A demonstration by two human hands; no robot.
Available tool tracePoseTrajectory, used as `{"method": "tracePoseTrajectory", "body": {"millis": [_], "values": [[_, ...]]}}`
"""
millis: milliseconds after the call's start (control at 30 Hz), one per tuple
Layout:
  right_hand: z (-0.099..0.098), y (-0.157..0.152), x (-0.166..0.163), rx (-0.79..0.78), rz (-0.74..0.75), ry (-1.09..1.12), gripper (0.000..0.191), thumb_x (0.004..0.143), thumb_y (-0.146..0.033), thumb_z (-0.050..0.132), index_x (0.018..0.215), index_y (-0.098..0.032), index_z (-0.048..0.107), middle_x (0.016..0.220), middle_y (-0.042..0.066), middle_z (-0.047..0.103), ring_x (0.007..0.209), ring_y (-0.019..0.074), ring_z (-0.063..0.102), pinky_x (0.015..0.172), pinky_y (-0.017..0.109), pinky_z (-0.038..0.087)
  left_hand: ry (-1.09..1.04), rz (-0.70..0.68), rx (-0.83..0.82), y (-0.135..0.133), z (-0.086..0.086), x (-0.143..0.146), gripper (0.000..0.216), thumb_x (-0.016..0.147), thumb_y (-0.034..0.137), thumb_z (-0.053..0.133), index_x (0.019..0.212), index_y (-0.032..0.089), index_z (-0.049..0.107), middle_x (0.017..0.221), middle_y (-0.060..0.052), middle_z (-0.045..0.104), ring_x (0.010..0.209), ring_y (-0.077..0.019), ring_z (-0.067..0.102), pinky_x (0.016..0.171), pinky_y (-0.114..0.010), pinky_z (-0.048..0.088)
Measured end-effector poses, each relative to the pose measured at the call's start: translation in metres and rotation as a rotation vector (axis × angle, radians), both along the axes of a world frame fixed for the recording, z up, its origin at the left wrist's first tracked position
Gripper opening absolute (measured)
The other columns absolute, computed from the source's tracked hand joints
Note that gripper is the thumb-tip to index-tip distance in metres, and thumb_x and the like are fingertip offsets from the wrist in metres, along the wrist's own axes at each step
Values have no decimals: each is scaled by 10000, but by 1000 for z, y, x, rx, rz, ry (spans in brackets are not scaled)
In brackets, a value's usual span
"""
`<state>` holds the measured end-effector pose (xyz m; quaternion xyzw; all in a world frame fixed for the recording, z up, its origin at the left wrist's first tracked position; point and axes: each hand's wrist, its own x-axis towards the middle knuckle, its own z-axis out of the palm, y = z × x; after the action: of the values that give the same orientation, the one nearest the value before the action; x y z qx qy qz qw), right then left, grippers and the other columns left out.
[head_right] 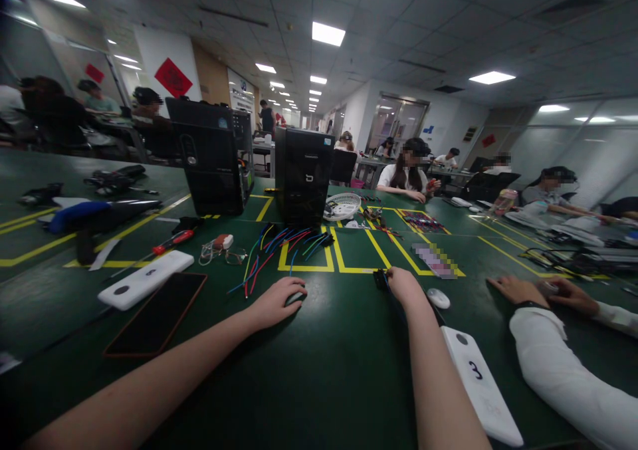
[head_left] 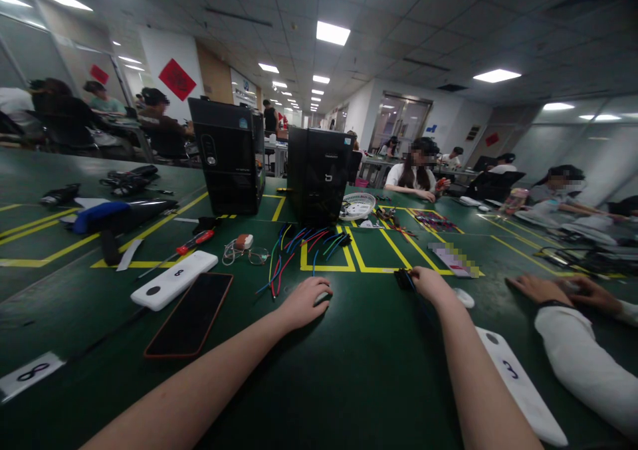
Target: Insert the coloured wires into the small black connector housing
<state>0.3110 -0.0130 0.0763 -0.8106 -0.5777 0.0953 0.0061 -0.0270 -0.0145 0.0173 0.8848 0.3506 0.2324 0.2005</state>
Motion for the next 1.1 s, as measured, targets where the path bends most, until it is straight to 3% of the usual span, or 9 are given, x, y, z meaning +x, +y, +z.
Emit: {"method": "tracePoseTrajectory", "body": {"millis": [133, 300, 400, 567, 667, 867, 1100], "values": [[6, -4, -12, -180, -25, 49, 329, 843, -156, 383, 1036, -108, 645, 797, 127, 688, 599, 164, 633, 608, 250, 441, -2, 0, 16, 0, 1, 0, 249, 832, 267, 521, 1065, 233, 605, 1178, -50, 547, 1126, -221, 475, 985, -375, 377], [6, -2, 3, 90, -105, -123, 353, 876, -205, 352, 1015, -93, 656, 1018, 184, 653, 914, 221, 625, 759, 286, 447, -1, -5, 11, -1, 1, 0, 254, 841, 281, 510, 1074, 235, 598, 1175, -46, 549, 1118, -218, 481, 979, -365, 378], [0, 3, 13, 159, -107, -132, 415, 902, -233, 302, 1014, -56, 660, 1018, 206, 650, 954, 233, 611, 794, 294, 439, 2, -6, 18, 1, -1, 0, 253, 843, 280, 510, 1074, 232, 598, 1180, -48, 547, 1126, -216, 473, 985, -362, 369], [-13, 9, 18, 197, -32, -99, 383, 854, -175, 365, 1123, -121, 632, 1142, 127, 627, 1041, 212, 575, 840, 268, 418, 7, -8, 8, 2, -4, 1, 256, 844, 280, 509, 1078, 228, 598, 1183, -51, 548, 1126, -217, 473, 993, -369, 361], [-17, 9, 20, 212, -10, -81, 374, 822, -178, 408, 1109, -135, 645, 1117, 112, 643, 1019, 215, 581, 829, 268, 413, 7, -3, 5, 1, -2, 0, 257, 842, 281, 513, 1079, 231, 599, 1183, -50, 546, 1126, -219, 472, 992, -374, 365], [-15, 6, 19, 229, 33, -53, 358, 812, -168, 422, 1054, -92, 673, 1051, 194, 649, 966, 242, 584, 757, 289, 391, -3, -1, 1, -1, 2, 0, 254, 840, 281, 517, 1077, 236, 599, 1176, -49, 551, 1124, -223, 476, 986, -385, 373], [-7, 4, 8, 113, 68, -62, 340, 856, -220, 396, 947, -99, 701, 977, 228, 642, 885, 221, 592, 685, 282, 379, -8, -11, 25, 0, -1, 0, 249, 838, 266, 520, 1072, 227, 596, 1170, -53, 553, 1116, -218, 480, 981, -374, 376]]}}
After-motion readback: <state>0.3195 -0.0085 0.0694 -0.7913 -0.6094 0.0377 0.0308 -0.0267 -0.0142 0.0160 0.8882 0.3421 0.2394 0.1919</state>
